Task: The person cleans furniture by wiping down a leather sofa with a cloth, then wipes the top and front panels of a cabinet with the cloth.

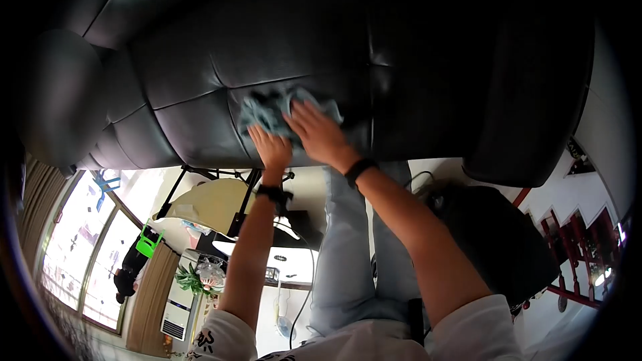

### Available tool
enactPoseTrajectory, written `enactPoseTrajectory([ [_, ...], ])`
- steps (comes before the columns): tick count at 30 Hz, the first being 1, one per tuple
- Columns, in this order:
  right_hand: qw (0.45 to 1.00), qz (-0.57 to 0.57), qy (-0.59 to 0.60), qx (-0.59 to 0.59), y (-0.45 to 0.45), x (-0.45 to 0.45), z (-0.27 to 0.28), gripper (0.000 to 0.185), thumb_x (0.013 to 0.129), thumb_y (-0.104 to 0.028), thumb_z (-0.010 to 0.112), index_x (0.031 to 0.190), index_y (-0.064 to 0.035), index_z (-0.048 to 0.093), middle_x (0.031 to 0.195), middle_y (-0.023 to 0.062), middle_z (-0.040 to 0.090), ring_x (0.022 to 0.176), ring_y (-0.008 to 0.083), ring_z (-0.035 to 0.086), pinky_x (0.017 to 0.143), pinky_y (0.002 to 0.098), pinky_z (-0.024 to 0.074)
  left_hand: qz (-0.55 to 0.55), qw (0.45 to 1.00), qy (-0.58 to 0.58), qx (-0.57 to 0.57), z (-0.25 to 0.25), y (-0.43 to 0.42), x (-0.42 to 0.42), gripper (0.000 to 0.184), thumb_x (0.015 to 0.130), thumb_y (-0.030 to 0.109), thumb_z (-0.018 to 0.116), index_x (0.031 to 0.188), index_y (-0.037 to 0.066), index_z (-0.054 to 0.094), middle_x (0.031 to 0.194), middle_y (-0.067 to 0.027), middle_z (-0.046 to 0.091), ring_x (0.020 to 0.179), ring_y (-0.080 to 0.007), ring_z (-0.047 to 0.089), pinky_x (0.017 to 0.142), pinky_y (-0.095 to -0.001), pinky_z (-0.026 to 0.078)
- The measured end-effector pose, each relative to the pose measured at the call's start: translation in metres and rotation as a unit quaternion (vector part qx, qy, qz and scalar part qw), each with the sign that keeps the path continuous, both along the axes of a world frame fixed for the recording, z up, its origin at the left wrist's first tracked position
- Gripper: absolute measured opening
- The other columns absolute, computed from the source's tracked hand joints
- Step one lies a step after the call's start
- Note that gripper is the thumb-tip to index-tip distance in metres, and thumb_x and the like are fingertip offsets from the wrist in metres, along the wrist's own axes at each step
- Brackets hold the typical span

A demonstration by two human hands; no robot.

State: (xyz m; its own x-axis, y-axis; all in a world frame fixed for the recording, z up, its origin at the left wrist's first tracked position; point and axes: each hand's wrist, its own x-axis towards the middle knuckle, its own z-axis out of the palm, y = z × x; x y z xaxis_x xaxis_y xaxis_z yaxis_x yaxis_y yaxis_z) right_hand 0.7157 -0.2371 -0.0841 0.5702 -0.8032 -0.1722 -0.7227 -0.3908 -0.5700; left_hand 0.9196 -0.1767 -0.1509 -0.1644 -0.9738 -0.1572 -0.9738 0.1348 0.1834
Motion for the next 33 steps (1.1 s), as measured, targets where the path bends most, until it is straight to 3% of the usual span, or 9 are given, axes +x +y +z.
enactPoseTrajectory([
  [1,0.999,0.032,0.006,0.02,0.032,-0.007,-0.004,0.056,0.089,-0.015,0.057,0.144,-0.0044,0.048,0.145,0.0114,0.051,0.143,0.025,0.038,0.124,0.0427,0.021,0.001,0.998,-0.008,0.066,0.014,0.037,-0.006,0.056,0.081,0.021,0.058,0.123,-0.016,0.055,0.136,-0.0406,0.045,0.132,-0.0576,0.037,0.119,-0.062,0.019],
  [4,0.994,0.094,0.05,-0.005,0.1,-0.026,-0.014,0.056,0.091,-0.016,0.055,0.146,-0.0093,0.046,0.15,0.0059,0.048,0.145,0.0202,0.035,0.125,0.0404,0.019,0.09,0.961,0.04,0.257,0.048,0.106,-0.031,0.07,0.081,0.015,0.064,0.139,-0.013,0.037,0.135,-0.0445,0.041,0.123,-0.061,0.04,0.11,-0.0638,0.03],
  [9,0.994,0.058,0.071,-0.054,0.076,-0.059,-0.024,0.059,0.093,-0.019,0.055,0.149,-0.0107,0.042,0.151,0.0052,0.048,0.147,0.0193,0.034,0.125,0.0391,0.0188,0.043,0.993,0.036,0.106,0.042,0.079,-0.053,0.074,0.084,0.016,0.061,0.143,-0.016,0.029,0.139,-0.0435,0.037,0.124,-0.0586,0.039,0.111,-0.0619,0.028],
  [13,0.99,-0.015,0.132,-0.039,-0.035,-0.113,-0.009,0.068,0.091,-0.033,0.062,0.15,-0.0067,0.041,0.151,0.009,0.047,0.146,0.0223,0.035,0.125,0.0424,0.0174,0.014,0.998,0.066,0.018,0.041,-0.085,-0.106,0.088,0.082,0.012,0.059,0.155,-0.01,0.014,0.131,-0.0388,0.043,0.118,-0.0521,0.043,0.109,-0.0544,0.032],
  [16,0.969,-0.151,0.157,-0.12,-0.116,-0.167,-0.016,0.067,0.09,-0.03,0.064,0.149,-0.0071,0.043,0.149,0.0091,0.048,0.145,0.0241,0.036,0.125,0.0424,0.0182,0.002,0.986,0.161,-0.047,0.041,-0.204,-0.17,0.079,0.084,0.01,0.056,0.152,-0.011,0.022,0.133,-0.0331,0.047,0.121,-0.0467,0.045,0.109,-0.0527,0.033],
  [20,0.952,-0.197,0.168,-0.166,-0.15,-0.206,-0.016,0.061,0.091,-0.027,0.063,0.145,-0.0042,0.047,0.145,0.0112,0.051,0.143,0.0264,0.038,0.123,0.042,0.0238,-0.094,0.986,0.076,-0.116,0.02,-0.264,-0.221,0.073,0.09,0.019,0.053,0.15,-0.013,0.027,0.134,-0.0307,0.048,0.126,-0.044,0.044,0.111,-0.0529,0.031],
  [25,0.964,-0.216,0.08,-0.134,-0.07,-0.194,-0.022,0.048,0.091,-0.006,0.054,0.138,0.0022,0.053,0.14,0.017,0.055,0.14,0.03,0.043,0.12,0.0446,0.03,-0.143,0.986,0.061,0.057,0.04,-0.192,-0.23,0.079,0.089,0.019,0.054,0.152,-0.012,0.02,0.138,-0.0285,0.046,0.129,-0.0425,0.042,0.118,-0.0522,0.026],
  [29,0.98,-0.182,0.031,-0.071,0.043,-0.176,-0.009,0.036,0.085,-0.006,0.057,0.12,0.0038,0.063,0.134,0.0177,0.058,0.139,0.0304,0.044,0.119,0.0452,0.0311,-0.161,0.962,0.071,0.209,0.069,-0.079,-0.209,0.08,0.086,0.014,0.057,0.154,-0.006,0.02,0.138,-0.0253,0.046,0.13,-0.0433,0.042,0.116,-0.0489,0.031],
  [33,0.988,-0.139,0.061,0.008,0.126,-0.178,0.033,0.038,0.09,-0.011,0.055,0.126,0.0026,0.06,0.136,0.0185,0.056,0.138,0.0312,0.043,0.117,0.0447,0.032,-0.145,0.941,0.094,0.292,0.092,0.014,-0.19,0.074,0.083,0.006,0.059,0.152,0.001,0.031,0.136,-0.0241,0.052,0.128,-0.0408,0.048,0.104,-0.0479,0.044],
])
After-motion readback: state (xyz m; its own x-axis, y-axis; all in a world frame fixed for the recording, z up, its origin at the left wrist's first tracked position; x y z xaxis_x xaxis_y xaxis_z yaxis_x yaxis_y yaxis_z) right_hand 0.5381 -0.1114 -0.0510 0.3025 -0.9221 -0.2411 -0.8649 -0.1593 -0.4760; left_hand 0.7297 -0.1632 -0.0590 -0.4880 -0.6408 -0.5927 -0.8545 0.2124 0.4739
